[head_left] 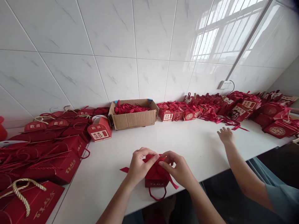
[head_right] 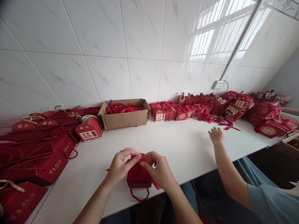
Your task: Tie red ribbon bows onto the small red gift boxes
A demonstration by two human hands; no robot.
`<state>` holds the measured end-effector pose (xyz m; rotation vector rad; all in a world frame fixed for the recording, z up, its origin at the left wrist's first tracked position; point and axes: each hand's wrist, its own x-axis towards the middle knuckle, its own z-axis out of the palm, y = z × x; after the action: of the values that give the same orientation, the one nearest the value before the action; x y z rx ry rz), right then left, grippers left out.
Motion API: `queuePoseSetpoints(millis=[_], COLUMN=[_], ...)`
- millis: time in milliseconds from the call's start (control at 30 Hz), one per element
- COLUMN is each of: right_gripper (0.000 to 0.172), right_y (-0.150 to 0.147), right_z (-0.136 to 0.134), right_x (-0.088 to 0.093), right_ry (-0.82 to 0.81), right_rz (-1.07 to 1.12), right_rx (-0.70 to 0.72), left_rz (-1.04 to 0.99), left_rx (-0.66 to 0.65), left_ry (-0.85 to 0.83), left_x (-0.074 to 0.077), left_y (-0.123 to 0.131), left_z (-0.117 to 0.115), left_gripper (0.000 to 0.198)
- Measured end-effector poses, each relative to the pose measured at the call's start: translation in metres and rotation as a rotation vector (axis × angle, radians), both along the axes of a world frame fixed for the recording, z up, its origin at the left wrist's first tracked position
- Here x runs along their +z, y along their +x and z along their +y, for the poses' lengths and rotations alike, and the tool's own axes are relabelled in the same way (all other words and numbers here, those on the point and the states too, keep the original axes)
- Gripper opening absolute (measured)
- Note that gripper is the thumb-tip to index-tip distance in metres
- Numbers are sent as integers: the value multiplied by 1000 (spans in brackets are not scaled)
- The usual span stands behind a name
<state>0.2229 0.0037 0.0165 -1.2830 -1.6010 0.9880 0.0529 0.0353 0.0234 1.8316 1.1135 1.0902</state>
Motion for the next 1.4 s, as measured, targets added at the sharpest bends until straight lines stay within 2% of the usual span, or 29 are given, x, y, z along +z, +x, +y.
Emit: queuePoseSetpoints(millis=[100,167,233,300,400,533,633,733,800,867,967,1033,1133,1233,1300,1400], right_gripper=[23,19,15,18,17,19,19,21,20,18,16,16,20,20,25,32], right_y=[1,-1,-5,-7,-8,-6,-8,-13,-18,-23,-28,-27,-21,-16,-16,-18], right_z=[1,3,4,5,4,1,0,2,3,5,6,6,4,3,4,7], right_x=[-4,-8,-13,-17,-20,-16,-13,-14,-18,-21,-20,-15,-6,-4,-7,-14], right_ry=[-65,-47,26,96,110,105,103,47,3,-31,-44,-21,60,95,65,19], right_rz=[6,30,61,92,106,45,44,93,115,113,72,26,-35,-35,0,60], right_rx=[62,89,52,14,52,137,156,94,19,-50,-120,-99,66,166,117,54], left_rz=[-14,-23,-38,-20,83,92,20,-47,-36,54,281,441,623,673,640,517], left_rx=[16,13,37,116,222,132,37,15,23,16,-101,-199,-303,-404,-321,34], left_ry=[-6,3,29,36,-53,-291,-406,-397,-323,-189,43,192,358,409,434,442], left_x=[0,-1,-4,-11,-28,-46,-47,-41,-32,-20,7,27,51,56,50,35], left_y=[2,1,-3,-11,-24,-30,-28,-29,-34,-40,-46,-45,-32,-14,-5,-2], left_z=[1,1,0,-1,-3,-2,-1,0,-2,-4,-6,-4,5,19,26,28], left_gripper=[16,17,18,18,24,32,39,38,32,24,11,11,22,27,22,16])
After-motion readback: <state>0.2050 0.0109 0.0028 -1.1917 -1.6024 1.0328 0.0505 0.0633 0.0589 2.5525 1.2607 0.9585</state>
